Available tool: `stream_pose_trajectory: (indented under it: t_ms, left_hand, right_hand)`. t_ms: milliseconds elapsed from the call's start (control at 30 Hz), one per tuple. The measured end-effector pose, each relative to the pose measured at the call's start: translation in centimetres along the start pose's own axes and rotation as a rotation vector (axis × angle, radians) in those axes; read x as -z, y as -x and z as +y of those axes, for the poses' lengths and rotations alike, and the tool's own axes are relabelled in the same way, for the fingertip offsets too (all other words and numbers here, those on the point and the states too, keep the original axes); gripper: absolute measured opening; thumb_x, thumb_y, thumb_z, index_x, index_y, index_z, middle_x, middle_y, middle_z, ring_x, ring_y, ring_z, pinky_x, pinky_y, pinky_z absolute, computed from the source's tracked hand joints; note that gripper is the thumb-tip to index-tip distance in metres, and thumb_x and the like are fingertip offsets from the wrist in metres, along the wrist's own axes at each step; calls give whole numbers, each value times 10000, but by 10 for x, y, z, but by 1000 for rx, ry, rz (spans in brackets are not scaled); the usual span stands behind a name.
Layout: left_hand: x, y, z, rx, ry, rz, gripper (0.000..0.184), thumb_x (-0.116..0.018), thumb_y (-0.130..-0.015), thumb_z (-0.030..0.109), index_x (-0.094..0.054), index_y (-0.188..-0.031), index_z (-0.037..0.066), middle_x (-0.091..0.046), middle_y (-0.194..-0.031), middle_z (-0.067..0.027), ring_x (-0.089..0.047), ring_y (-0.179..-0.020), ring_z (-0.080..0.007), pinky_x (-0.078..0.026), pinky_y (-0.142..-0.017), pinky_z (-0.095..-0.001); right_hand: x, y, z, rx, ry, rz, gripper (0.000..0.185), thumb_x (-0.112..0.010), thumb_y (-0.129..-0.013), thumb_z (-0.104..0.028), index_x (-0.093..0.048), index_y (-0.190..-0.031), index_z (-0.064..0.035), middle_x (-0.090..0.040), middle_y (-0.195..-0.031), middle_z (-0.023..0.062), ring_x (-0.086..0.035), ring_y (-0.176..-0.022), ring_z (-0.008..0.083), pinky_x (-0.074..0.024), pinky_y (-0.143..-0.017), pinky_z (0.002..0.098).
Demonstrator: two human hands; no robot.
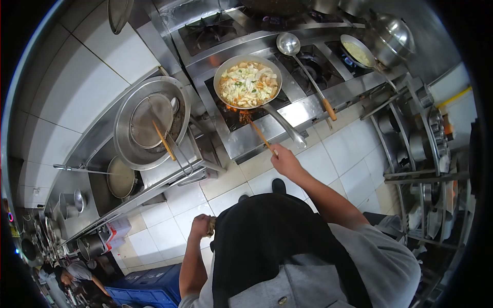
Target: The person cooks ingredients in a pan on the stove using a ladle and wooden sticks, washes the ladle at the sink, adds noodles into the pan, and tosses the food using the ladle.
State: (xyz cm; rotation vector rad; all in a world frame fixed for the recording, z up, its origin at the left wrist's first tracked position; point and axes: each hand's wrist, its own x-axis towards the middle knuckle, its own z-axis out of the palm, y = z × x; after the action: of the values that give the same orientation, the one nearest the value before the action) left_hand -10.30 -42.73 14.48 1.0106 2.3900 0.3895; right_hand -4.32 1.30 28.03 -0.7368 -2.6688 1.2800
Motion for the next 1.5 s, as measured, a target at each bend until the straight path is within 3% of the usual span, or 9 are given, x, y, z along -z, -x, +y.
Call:
stream_pose_trajectory:
  t_ms: [33,100,300,500,567,967,1300,1400,1500]
  left_hand:
    - [23,-8,31,260,468,47,280,-548,-882,271,-658,-838,18,-653,-791,-122,-620,-735,-221,-486,-690,-328]
    - [76,-31,92,531,759,32,253,-547,-880,242,-636,-829,11,-632,-763,-72,-569,-682,-148,-457,-651,-293]
    - [96,-76,145,367,1357,74,178,-616,-876,216,-586,-864,41,-606,-764,-25,-547,-665,-93,-441,-607,-244]
    - [80,-99,179,373,1164,103,190,-628,-871,204,-592,-889,19,-618,-765,-33,-563,-660,-100,-454,-604,-250]
    - [75,-109,193,394,1218,106,197,-632,-869,209,-589,-883,17,-620,-771,-37,-565,-660,-103,-455,-599,-252]
    - [38,-174,288,442,958,-452,401,-684,-810,355,-597,-999,12,-638,-925,-89,-606,-830,-167,-486,-765,-302]
    - [15,-183,296,263,599,-193,410,-720,-763,317,-596,-1030,32,-662,-935,-129,-625,-901,-207,-475,-798,-328]
    - [-3,-190,305,202,779,-3,402,-720,-768,306,-588,-1026,27,-662,-934,-139,-629,-875,-222,-477,-780,-334]
    - [-23,-205,302,388,959,-186,409,-698,-781,337,-596,-1017,19,-654,-952,-145,-622,-873,-237,-470,-785,-339]
  right_hand:
    - [-4,1,8,3,4,-1,248,-501,-813,-97,-542,-1028,21,-600,-881,268,-580,-842,436,-463,-744,464]
    - [-14,4,24,-169,-104,-27,279,-518,-825,-138,-547,-1054,19,-613,-941,257,-595,-877,413,-466,-773,456]
    - [-18,-1,71,-44,-33,-59,306,-533,-836,-175,-553,-1076,14,-626,-932,251,-613,-865,395,-472,-772,450]
    - [41,4,59,-161,-8,-229,248,-534,-835,-171,-595,-1010,-6,-631,-831,239,-622,-814,385,-483,-732,458]
    - [47,14,93,-52,-3,-67,230,-534,-829,-167,-603,-984,-12,-633,-780,216,-623,-752,377,-486,-684,445]
    - [146,45,174,-266,-235,31,184,-535,-818,-111,-547,-976,-18,-568,-620,117,-548,-556,205,-438,-554,347]
    - [136,-18,184,-285,-512,-1,112,-512,-846,-74,-509,-953,-41,-510,-618,61,-483,-479,136,-382,-441,304]
    - [130,-14,177,-383,-648,-60,92,-495,-863,-74,-497,-954,-61,-472,-603,33,-452,-436,114,-353,-384,288]
    - [129,-10,173,-372,-684,-82,116,-511,-857,-81,-492,-970,-59,-497,-637,55,-480,-459,128,-375,-400,289]
